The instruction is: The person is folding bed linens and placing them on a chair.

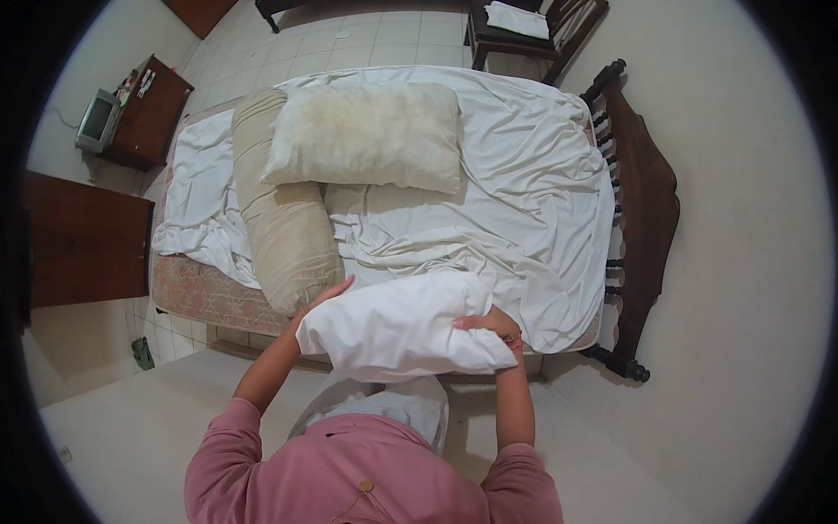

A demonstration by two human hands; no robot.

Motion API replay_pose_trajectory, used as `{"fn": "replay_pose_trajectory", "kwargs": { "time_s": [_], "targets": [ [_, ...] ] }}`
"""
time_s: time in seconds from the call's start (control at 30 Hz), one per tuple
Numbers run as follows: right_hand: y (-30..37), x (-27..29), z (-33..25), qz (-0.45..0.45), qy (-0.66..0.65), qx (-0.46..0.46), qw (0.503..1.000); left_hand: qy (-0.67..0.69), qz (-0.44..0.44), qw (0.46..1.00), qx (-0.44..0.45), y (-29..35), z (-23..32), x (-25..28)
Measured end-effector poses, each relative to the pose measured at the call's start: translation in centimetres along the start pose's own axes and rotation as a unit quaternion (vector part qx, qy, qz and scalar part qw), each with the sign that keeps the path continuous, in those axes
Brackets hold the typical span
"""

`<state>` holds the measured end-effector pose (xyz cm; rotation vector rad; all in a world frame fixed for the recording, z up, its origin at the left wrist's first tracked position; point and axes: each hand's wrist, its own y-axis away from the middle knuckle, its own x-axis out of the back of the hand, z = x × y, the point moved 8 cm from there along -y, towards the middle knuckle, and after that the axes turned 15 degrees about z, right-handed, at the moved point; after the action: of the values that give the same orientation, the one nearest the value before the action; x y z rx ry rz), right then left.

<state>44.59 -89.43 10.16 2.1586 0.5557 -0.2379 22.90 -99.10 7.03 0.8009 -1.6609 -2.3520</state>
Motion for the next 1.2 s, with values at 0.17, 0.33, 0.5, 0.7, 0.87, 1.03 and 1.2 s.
{"fn": "replay_pose_trajectory", "kwargs": {
  "time_s": [0.17,0.33,0.5,0.7,0.87,1.03,1.2],
  "targets": [
    [1.0,-0.1,-2.0,0.149,-0.133,0.097,0.975,0.089,-0.070,0.993,0.028,-2.2,-3.0,4.3],
    [-0.2,-2.5,-0.1,0.109,-0.217,0.009,0.970,0.351,-0.108,0.886,-0.283,3.5,1.0,6.4],
    [-0.7,-6.1,-1.1,0.095,-0.095,0.061,0.989,0.190,0.062,0.924,-0.325,4.1,-2.1,15.6],
    [-1.4,-12.0,-0.8,0.034,0.117,0.167,0.978,0.075,0.110,0.962,-0.237,10.0,-1.5,18.7],
    [-2.1,-21.6,0.7,-0.010,0.275,0.300,0.913,0.047,0.213,0.942,-0.254,14.7,-1.0,27.3],
    [-2.3,-30.2,0.6,0.052,0.282,0.355,0.890,0.028,0.233,0.908,-0.348,19.5,0.2,33.6],
    [-1.7,-38.7,-0.8,0.061,0.228,0.402,0.885,0.123,0.189,0.880,-0.419,23.0,2.7,38.9]
  ]
}}
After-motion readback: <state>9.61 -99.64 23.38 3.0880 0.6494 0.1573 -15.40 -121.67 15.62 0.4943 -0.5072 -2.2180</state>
